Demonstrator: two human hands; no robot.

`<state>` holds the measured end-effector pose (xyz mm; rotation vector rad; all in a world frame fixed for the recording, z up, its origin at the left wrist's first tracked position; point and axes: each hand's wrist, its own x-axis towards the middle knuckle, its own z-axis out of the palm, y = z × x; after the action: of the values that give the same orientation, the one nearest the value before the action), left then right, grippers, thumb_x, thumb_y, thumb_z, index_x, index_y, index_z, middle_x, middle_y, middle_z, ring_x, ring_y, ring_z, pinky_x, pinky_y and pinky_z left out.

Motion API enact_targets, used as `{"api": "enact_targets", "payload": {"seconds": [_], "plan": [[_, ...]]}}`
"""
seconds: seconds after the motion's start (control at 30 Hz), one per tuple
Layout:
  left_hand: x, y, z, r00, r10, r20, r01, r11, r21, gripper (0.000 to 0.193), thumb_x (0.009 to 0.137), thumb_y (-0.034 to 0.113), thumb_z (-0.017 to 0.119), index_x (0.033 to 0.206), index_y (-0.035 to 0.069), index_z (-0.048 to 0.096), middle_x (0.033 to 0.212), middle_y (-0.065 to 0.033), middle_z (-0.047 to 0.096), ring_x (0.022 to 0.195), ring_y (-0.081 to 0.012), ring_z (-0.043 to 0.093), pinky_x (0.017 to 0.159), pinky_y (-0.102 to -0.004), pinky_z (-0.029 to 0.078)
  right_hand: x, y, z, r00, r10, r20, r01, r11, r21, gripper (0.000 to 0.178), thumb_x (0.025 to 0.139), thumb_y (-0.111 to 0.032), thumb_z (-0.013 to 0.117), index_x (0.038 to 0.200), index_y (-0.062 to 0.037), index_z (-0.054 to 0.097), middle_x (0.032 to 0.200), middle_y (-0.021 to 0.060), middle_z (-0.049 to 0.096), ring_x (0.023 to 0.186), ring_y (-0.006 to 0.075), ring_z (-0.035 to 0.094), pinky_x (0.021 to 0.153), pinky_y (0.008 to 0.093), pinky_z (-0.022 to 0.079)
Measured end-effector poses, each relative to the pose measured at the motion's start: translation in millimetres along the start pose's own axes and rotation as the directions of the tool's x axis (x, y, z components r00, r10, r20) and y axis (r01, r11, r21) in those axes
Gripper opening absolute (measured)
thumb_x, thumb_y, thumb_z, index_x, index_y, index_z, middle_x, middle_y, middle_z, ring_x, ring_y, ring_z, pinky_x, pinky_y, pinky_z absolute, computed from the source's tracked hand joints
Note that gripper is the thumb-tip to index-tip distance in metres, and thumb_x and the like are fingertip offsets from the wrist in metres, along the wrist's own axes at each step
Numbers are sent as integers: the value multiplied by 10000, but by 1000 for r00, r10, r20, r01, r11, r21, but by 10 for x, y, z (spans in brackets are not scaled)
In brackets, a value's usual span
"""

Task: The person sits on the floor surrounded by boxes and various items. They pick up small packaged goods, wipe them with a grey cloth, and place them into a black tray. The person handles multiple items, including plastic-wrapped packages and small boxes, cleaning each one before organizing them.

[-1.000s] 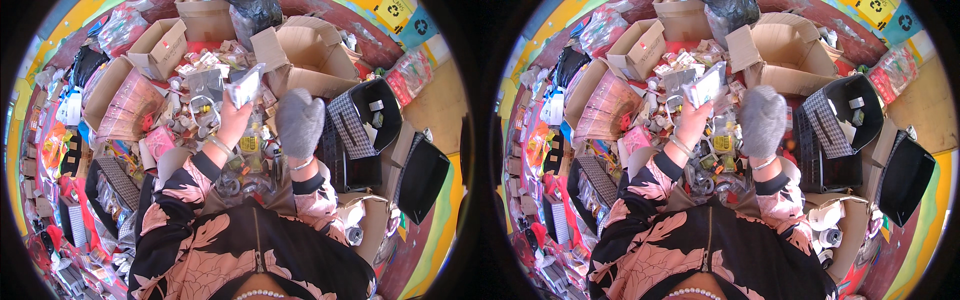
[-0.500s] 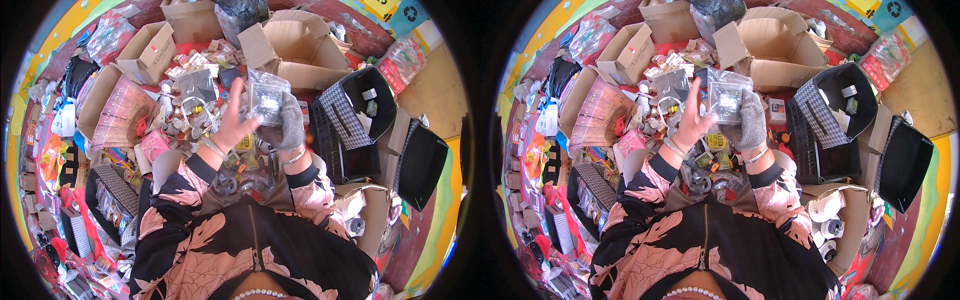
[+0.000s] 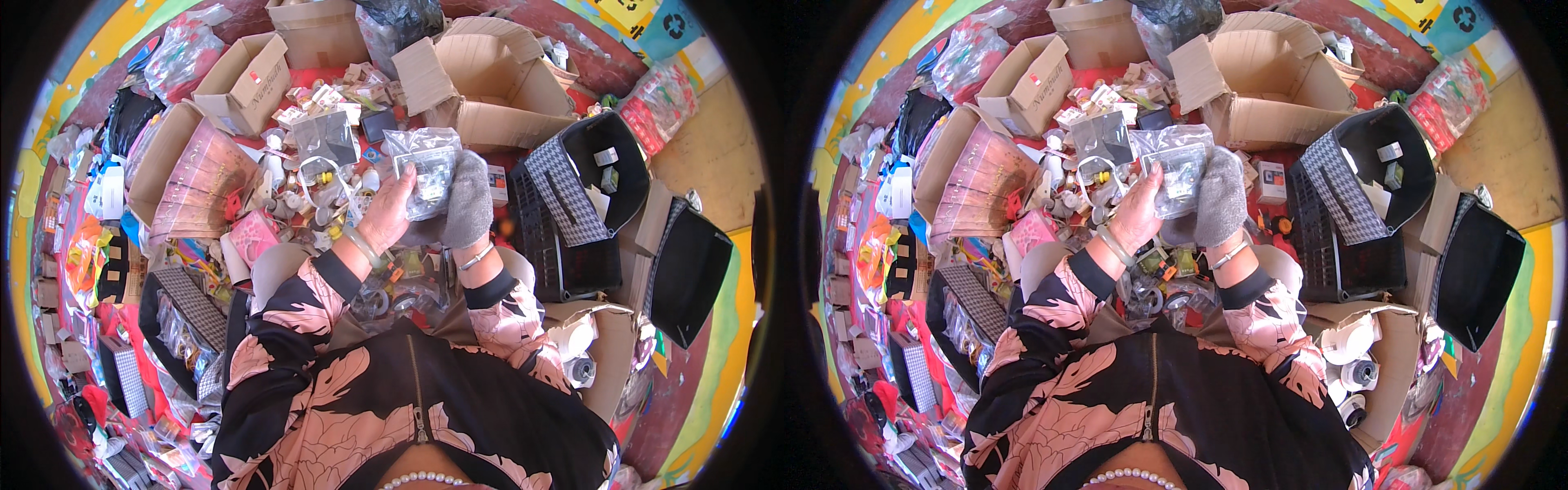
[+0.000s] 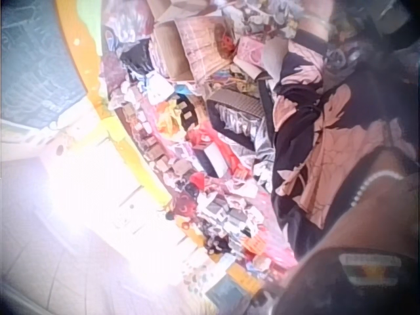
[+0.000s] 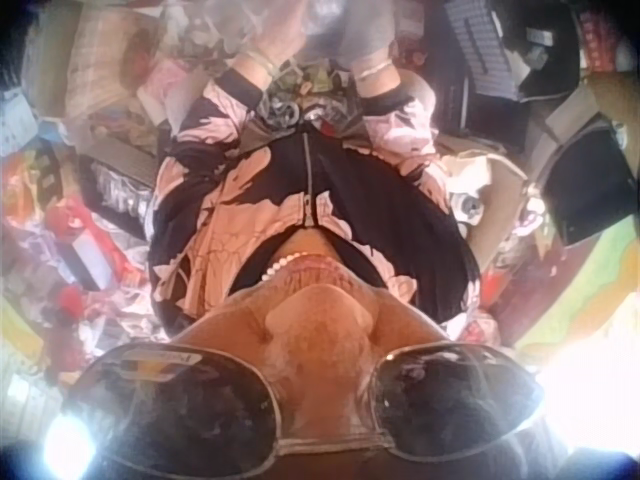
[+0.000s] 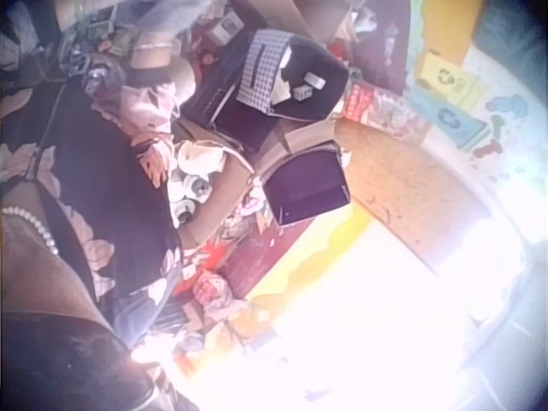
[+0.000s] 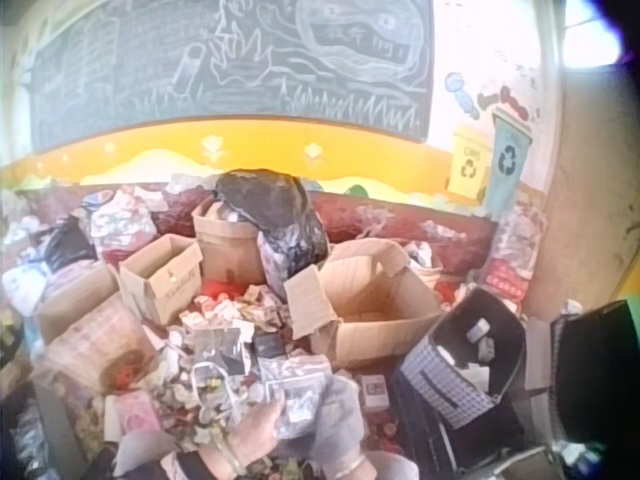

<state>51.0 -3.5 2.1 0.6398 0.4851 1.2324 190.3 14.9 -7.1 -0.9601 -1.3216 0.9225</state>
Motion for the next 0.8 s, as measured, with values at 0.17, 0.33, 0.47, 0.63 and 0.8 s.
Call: {"api": "enact_targets", "payload": {"seconds": [0.17, 0.33, 0.47, 0.63, 0.8], "plan": [[75, 43, -216, 999, 32, 21, -35, 986, 165, 426, 920, 356, 427, 1217, 50, 421, 1165, -50, 508, 1066, -154, 494, 931, -322, 381, 70, 314, -232, 995, 101, -27, -80, 900, 428, 260, 899, -255, 451, 985, -21, 525, 1051, 81, 526, 946, 219, 505, 807, 347, 423], [8, 92, 144, 983, 158, -89, -118, 930, 347, 365, 929, 319, 422, 1142, 30, 482, 1049, -51, 557, 956, -149, 534, 868, -281, 419, 136, -446, 141, 868, -415, 271, 492, 658, -570, 132, 716, -85, 504, 812, -35, 579, 809, 123, 563, 783, 282, 528, 715, 322, 436], [71, -237, -127, 987, -154, 53, 163, 948, -273, 310, 929, 244, 416, 1125, 17, 494, 1092, -87, 560, 1000, -203, 542, 897, -316, 428, -94, -106, 221, 806, -240, 541, 588, 425, -688, 206, 722, -175, 557, 868, -35, 598, 834, 124, 589, 808, 274, 561, 758, 367, 435], [35, -271, -133, 955, 128, 267, -253, 822, 509, 336, 889, 175, 467, 1189, 26, 441, 1062, -142, 567, 983, -240, 555, 860, -342, 442, -66, -182, 182, 881, -80, 465, 448, 455, -770, 260, 733, -172, 546, 944, -32, 605, 899, 136, 591, 873, 274, 553, 820, 385, 417], [-18, -161, -120, 926, 49, 374, -364, 374, 853, 391, 874, 126, 467, 1243, 26, 382, 1046, -158, 554, 954, -249, 540, 835, -336, 419, 3, -152, -20, 862, -282, 421, 506, 539, -674, 419, 713, -178, 551, 1088, 8, 528, 1102, 178, 536, 1057, 330, 489, 954, 394, 343]]}}
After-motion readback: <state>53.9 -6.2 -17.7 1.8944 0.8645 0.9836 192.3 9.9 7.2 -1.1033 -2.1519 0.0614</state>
